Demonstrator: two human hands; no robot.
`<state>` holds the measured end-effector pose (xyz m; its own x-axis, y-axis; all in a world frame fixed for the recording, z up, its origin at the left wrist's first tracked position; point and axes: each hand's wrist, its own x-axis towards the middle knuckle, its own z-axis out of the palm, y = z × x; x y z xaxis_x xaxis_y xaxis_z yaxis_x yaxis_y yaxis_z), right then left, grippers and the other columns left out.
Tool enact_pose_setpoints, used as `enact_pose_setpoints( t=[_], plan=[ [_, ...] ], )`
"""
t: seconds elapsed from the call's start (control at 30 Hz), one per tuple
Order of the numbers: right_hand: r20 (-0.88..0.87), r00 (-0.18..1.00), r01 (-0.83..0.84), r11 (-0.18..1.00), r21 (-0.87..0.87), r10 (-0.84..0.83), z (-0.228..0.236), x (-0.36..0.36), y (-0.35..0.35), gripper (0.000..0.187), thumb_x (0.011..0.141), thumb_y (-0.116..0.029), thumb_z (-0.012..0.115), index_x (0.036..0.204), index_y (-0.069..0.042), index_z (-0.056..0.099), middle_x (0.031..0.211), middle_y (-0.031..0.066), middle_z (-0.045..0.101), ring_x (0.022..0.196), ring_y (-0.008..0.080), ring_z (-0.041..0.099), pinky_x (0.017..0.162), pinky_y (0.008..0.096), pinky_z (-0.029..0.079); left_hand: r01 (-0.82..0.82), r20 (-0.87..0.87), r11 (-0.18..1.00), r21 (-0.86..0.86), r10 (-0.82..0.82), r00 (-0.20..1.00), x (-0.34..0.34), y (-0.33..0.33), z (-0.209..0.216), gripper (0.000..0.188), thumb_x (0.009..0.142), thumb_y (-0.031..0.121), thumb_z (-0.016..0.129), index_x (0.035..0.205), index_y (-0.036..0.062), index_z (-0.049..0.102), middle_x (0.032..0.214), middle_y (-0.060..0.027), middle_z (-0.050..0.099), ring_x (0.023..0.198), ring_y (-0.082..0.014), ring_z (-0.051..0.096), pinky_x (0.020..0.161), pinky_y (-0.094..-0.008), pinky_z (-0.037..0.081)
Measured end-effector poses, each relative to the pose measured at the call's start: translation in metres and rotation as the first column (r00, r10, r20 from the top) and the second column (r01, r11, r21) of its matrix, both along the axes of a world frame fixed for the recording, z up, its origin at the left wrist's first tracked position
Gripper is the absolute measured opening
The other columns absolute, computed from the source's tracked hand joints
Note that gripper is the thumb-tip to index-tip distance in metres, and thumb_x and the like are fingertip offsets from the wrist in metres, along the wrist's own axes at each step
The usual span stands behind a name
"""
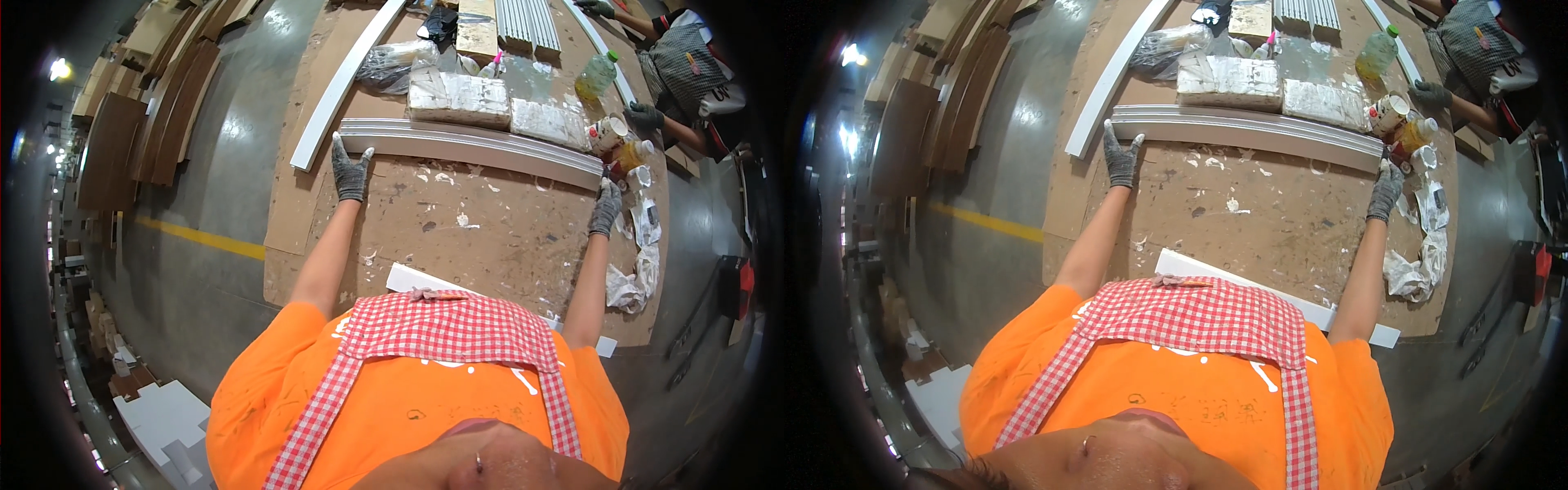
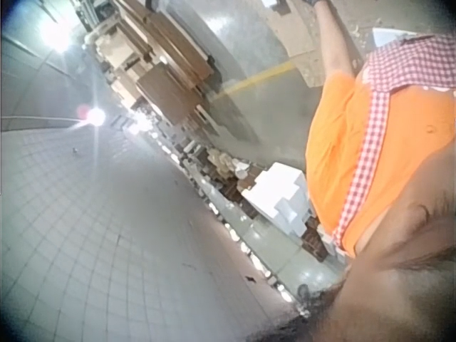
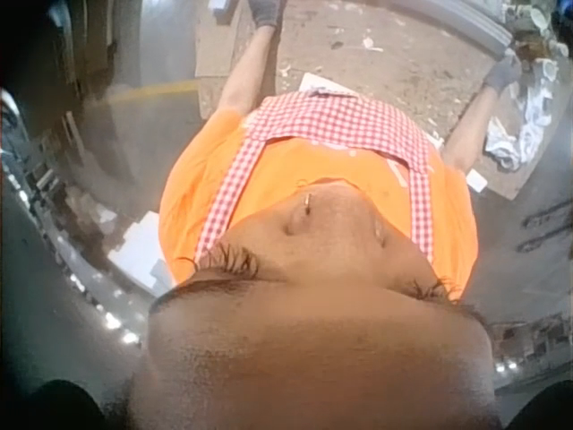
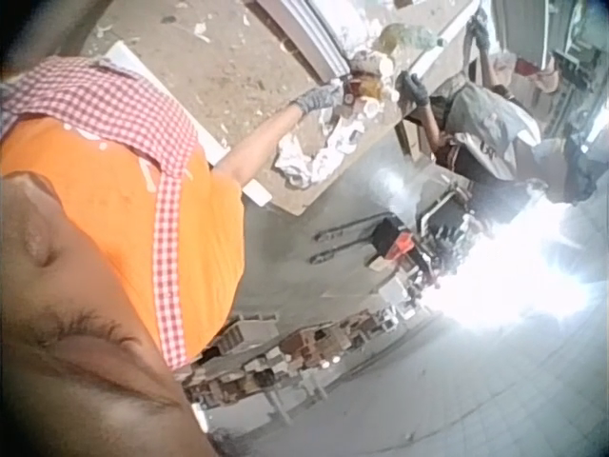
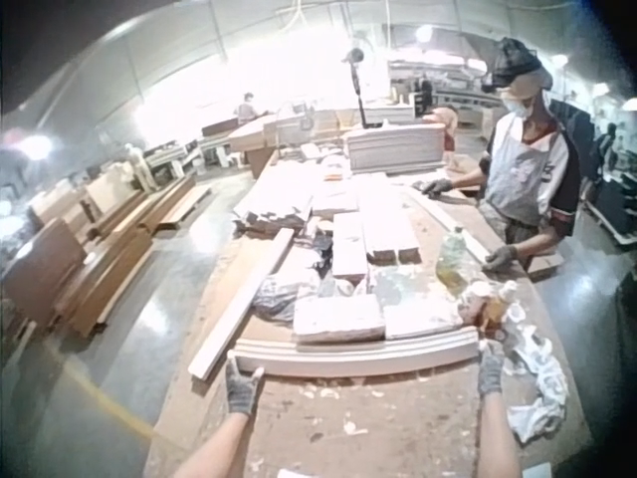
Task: The person wipes long white metal profiles with a cloth, moving along the length of each piece. They handle the profiles with gloved hands, turning them over to clean different sides and stacking them on the workbench.
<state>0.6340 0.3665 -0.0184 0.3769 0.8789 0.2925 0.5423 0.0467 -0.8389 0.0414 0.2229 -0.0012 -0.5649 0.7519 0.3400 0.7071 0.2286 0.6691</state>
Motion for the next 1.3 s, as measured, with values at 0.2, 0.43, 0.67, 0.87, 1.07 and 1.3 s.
enact_pose_setpoints(
  t=[0.2, 0.43, 0.67, 0.87, 1.07, 1.3],
  plan=[
    [0.034, 0.995, -0.092, 0.995, 0.038, 0.091, 0.008, 0.009, -0.013, 0.03, 0.086, -0.025, 0.061, 0.099, 0.001, 0.065, 0.095, 0.0065, 0.065, 0.088, 0.0171, 0.056, 0.085, 0.03, 0.043, 0.045, 0.019, 0.996, 0.08, -0.047, 0.999, 0.005, 0.007, -0.003, 0.098, 0.075, 0.035, 0.075, 0.143, -0.0058, 0.016, 0.148, -0.0232, 0.021, 0.138, -0.0299, 0.022, 0.114, -0.0346, 0.017],
    [-0.218, 0.968, -0.13, 0.991, -0.008, 0.126, 0.099, -0.041, -0.149, 0.023, 0.087, -0.023, 0.064, 0.093, -0.001, 0.066, 0.085, -0.0021, 0.059, 0.077, 0.0076, 0.05, 0.072, 0.0223, 0.041, 0.177, 0.106, 0.925, 0.335, -0.224, 0.969, 0.011, -0.046, 0.016, 0.071, 0.083, 0.021, 0.068, 0.139, -0.0008, 0.03, 0.141, -0.0184, 0.036, 0.133, -0.0274, 0.033, 0.11, -0.0346, 0.027],
    [-0.503, 0.86, -0.081, 0.949, -0.305, -0.088, 0.105, -0.057, -0.287, 0.018, 0.088, -0.026, 0.063, 0.089, -0.008, 0.065, 0.072, -0.0045, 0.053, 0.063, 0.0055, 0.045, 0.058, 0.0209, 0.037, 0.513, 0.074, 0.858, 0.028, -0.514, 0.855, 0.035, -0.177, 0.043, 0.059, 0.083, 0.016, 0.068, 0.134, 0.0031, 0.042, 0.137, -0.0123, 0.044, 0.128, -0.0273, 0.04, 0.106, -0.0381, 0.033],
    [-0.21, 0.924, -0.382, 0.785, -0.488, 0.319, 0.089, -0.139, -0.333, 0.023, 0.089, -0.029, 0.057, 0.077, -0.009, 0.057, 0.066, -0.0019, 0.048, 0.058, 0.0085, 0.042, 0.053, 0.0257, 0.036, 0.769, -0.054, 0.625, -0.138, -0.78, 0.624, 0.061, -0.213, 0.054, 0.073, 0.069, 0.042, 0.077, 0.128, 0.0076, 0.05, 0.134, -0.0155, 0.046, 0.128, -0.0316, 0.038, 0.108, -0.0431, 0.027],
    [0.176, 0.796, -0.515, 0.8, -0.308, 0.58, 0.087, -0.277, -0.349, 0.025, 0.087, -0.029, 0.051, 0.088, -0.007, 0.063, 0.087, 0.015, 0.063, 0.084, 0.0327, 0.061, 0.076, 0.0416, 0.047, 0.878, -0.192, 0.456, -0.146, -0.883, 0.427, 0.071, -0.198, 0.032, 0.073, 0.061, 0.049, 0.077, 0.117, 0.0088, 0.056, 0.13, -0.0185, 0.048, 0.123, -0.035, 0.041, 0.108, -0.049, 0.024],
    [0.385, 0.674, -0.433, 0.76, -0.486, 0.63, 0.095, -0.341, -0.37, 0.022, 0.083, -0.022, 0.055, 0.088, -0.003, 0.063, 0.085, 0.0163, 0.065, 0.079, 0.0301, 0.065, 0.069, 0.0382, 0.051, 0.876, -0.195, 0.477, -0.066, -0.868, 0.457, 0.068, -0.198, 0.008, 0.068, 0.059, 0.044, 0.079, 0.114, 0.0112, 0.057, 0.128, -0.015, 0.05, 0.122, -0.0348, 0.042, 0.108, -0.05, 0.024]
  ],
)
